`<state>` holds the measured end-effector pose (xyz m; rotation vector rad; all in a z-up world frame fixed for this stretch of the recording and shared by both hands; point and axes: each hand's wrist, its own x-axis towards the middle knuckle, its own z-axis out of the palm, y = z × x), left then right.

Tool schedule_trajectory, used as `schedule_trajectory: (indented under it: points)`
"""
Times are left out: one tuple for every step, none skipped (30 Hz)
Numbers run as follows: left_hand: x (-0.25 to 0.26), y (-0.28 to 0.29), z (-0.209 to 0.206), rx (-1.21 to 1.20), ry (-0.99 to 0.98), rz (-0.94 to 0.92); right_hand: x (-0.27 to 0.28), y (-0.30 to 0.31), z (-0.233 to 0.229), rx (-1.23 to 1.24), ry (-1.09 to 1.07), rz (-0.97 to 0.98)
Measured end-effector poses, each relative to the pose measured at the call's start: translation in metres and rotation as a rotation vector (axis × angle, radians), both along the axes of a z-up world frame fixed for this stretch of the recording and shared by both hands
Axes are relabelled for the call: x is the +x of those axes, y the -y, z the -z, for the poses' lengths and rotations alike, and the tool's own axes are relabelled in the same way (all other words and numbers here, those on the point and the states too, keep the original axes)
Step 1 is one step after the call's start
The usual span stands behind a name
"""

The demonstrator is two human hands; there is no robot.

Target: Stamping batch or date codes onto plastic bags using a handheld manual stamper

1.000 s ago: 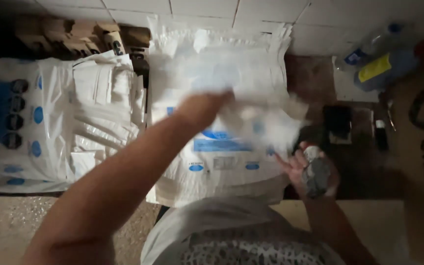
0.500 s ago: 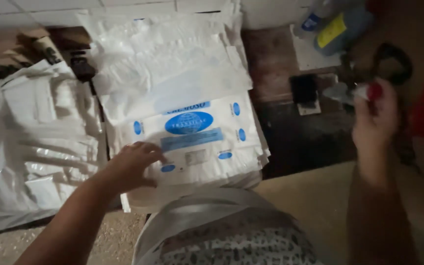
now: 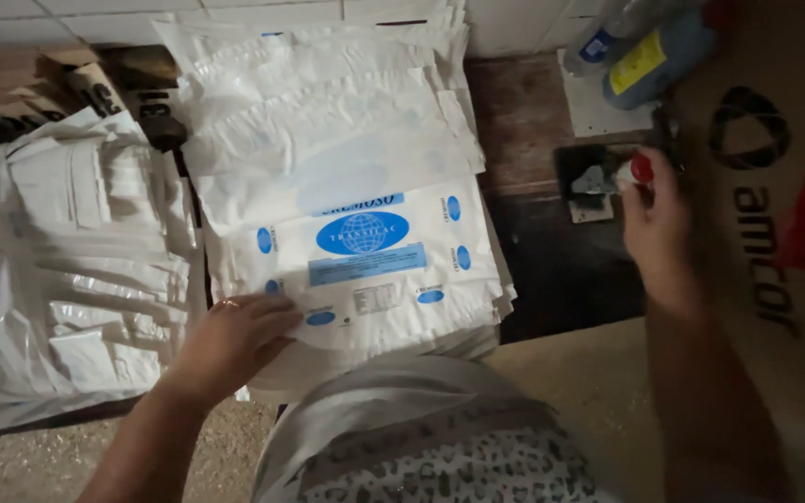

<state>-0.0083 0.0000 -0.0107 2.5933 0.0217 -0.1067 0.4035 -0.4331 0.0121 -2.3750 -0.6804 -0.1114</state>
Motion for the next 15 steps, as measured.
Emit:
schedule_trajectory:
  points:
    - [-0.001,0.002,0.002,-0.012,0.082,-0.007,-0.005,-0.003,-0.003,-0.036,0.013,0.004]
    - [-0.003,0.003,0.003,-0.021,0.162,-0.013,-0.012,-0.005,-0.006,-0.070,0.025,0.008]
    - [-0.004,0.005,0.003,-0.021,0.157,-0.021,-0.007,0.000,-0.005,-0.070,0.020,0.000]
    - [-0.003,0.004,0.004,-0.022,0.065,-0.016,0.001,0.002,-0.004,-0.040,0.024,-0.017]
    - [-0.003,0.004,0.003,-0.023,-0.027,-0.011,0.009,0.003,-0.004,-0.010,0.029,-0.034]
    - [0.002,0.006,-0.008,-0.019,-0.023,-0.023,0.002,-0.004,-0.014,-0.005,0.033,-0.046]
    - [0.007,0.009,-0.019,0.011,0.051,-0.019,-0.004,-0.012,-0.024,0.090,0.015,-0.023]
    - [0.010,0.013,-0.029,0.037,0.121,-0.016,-0.012,-0.017,-0.034,0.178,-0.009,-0.001]
    - [0.010,0.013,-0.028,0.036,0.121,-0.029,-0.020,-0.023,-0.039,0.177,-0.010,-0.014]
    - [0.011,0.012,-0.027,0.004,0.054,-0.084,-0.032,-0.028,-0.043,0.195,-0.007,0.007]
    - [0.011,0.011,-0.026,-0.027,-0.013,-0.140,-0.042,-0.032,-0.048,0.212,-0.004,0.029]
    - [0.012,0.011,-0.022,-0.028,-0.015,-0.146,-0.054,-0.039,-0.051,0.212,-0.007,0.023]
    - [0.012,0.010,-0.018,-0.045,-0.011,-0.114,-0.066,-0.046,-0.054,0.216,-0.069,-0.035]
    - [0.011,0.010,-0.014,-0.062,-0.008,-0.080,-0.079,-0.051,-0.056,0.220,-0.133,-0.091]
    - [0.012,0.014,-0.007,-0.063,-0.013,-0.085,-0.097,-0.062,-0.055,0.219,-0.138,-0.095]
